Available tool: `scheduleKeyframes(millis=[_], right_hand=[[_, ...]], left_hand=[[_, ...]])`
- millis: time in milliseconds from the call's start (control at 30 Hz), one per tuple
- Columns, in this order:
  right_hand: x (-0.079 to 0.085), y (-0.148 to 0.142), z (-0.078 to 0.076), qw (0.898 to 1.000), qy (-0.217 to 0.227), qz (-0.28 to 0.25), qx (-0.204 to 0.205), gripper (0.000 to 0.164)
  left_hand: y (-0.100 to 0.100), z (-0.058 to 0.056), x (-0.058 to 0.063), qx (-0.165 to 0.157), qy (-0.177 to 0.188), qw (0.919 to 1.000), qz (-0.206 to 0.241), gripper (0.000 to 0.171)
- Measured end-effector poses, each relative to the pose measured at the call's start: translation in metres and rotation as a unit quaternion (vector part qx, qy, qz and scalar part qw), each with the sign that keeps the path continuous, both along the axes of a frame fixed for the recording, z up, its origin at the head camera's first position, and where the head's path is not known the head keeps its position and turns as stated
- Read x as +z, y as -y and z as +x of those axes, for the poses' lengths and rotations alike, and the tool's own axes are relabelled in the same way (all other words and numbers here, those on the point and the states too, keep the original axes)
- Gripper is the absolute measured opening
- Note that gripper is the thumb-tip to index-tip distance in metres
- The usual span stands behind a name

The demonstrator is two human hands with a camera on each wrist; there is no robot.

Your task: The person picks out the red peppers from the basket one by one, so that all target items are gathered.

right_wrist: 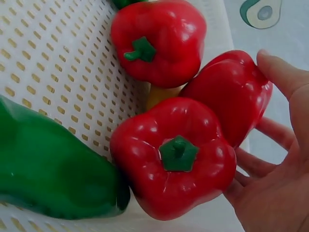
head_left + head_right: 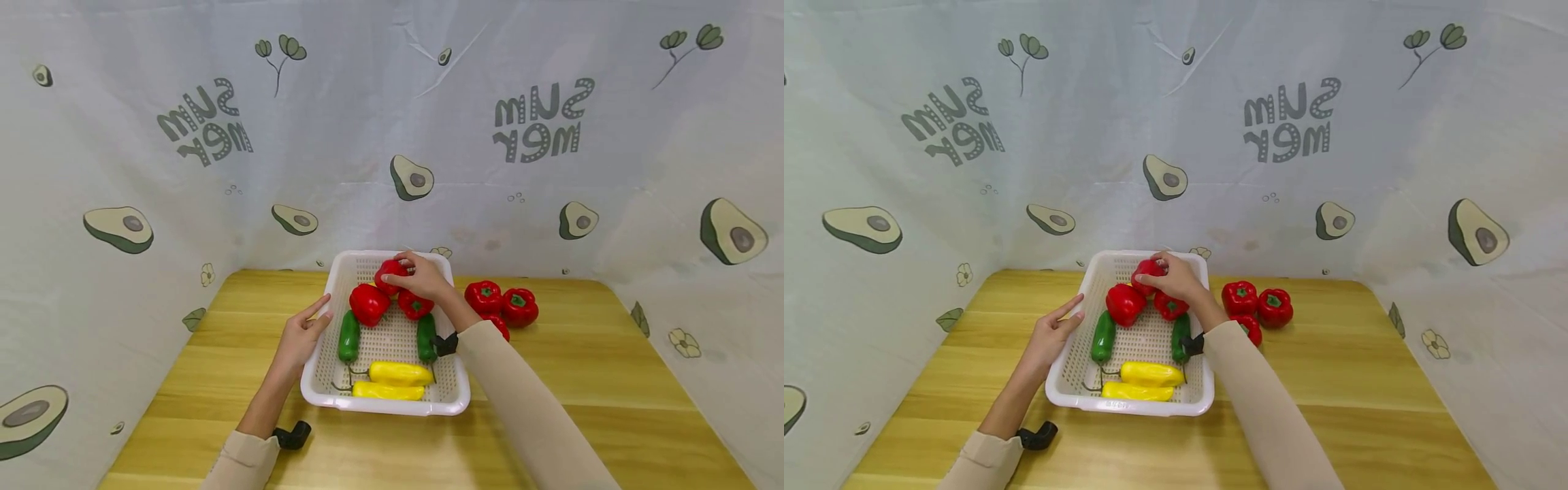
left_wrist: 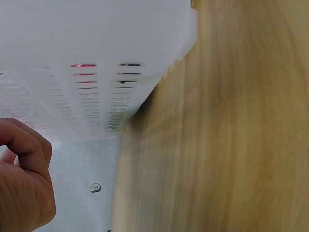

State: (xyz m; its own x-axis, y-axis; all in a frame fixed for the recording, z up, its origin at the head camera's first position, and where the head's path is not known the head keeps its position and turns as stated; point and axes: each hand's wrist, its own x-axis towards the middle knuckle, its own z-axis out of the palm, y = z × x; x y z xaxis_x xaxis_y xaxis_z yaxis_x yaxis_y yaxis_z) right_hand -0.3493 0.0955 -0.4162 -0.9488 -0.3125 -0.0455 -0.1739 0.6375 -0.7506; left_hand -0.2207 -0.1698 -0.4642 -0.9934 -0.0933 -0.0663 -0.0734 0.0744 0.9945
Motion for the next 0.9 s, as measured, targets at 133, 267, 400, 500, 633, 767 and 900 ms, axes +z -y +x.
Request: scheduleKeyframes(millis=[133,267,400,500,633,767,900], right_hand=[[0.0019,0.0000,0.0014,1.000,0.005,-0.011,0.001,0.067],[0.0019,-0.0010,0.0010,1.000,0.011,-0.020,0.018,0.075],[0.0041,-0.0015,0.0024,0.999,0.023,-0.025,0.039,0.079],[0.0063,-0.0017,0.0036,0.998,0.031,-0.029,0.051,0.078],[0.0070,-0.0014,0.0041,0.997,0.032,-0.033,0.059,0.080],[0.0048,-0.0010,0.0038,0.997,0.025,-0.035,0.066,0.087],[0.0014,-0.0008,0.0036,0.997,0.015,-0.040,0.071,0.091]], left_hand=[[-0.0009,0.0004,0.0001,0.003,0.000,1.0000,0.001,0.046],[-0.0009,0.0004,0.0001,0.004,0.000,1.0000,0.002,0.047],[-0.0009,0.0001,0.0005,0.006,0.006,1.0000,0.004,0.046],[-0.0010,-0.0005,0.0001,0.006,0.004,1.0000,0.002,0.046],[-0.0016,-0.0001,0.0004,0.004,0.005,1.0000,0.005,0.047],[-0.0020,0.0006,0.0004,0.002,0.006,1.0000,0.007,0.047],[-0.0022,0.0007,0.0007,0.003,0.008,0.9999,0.009,0.047]])
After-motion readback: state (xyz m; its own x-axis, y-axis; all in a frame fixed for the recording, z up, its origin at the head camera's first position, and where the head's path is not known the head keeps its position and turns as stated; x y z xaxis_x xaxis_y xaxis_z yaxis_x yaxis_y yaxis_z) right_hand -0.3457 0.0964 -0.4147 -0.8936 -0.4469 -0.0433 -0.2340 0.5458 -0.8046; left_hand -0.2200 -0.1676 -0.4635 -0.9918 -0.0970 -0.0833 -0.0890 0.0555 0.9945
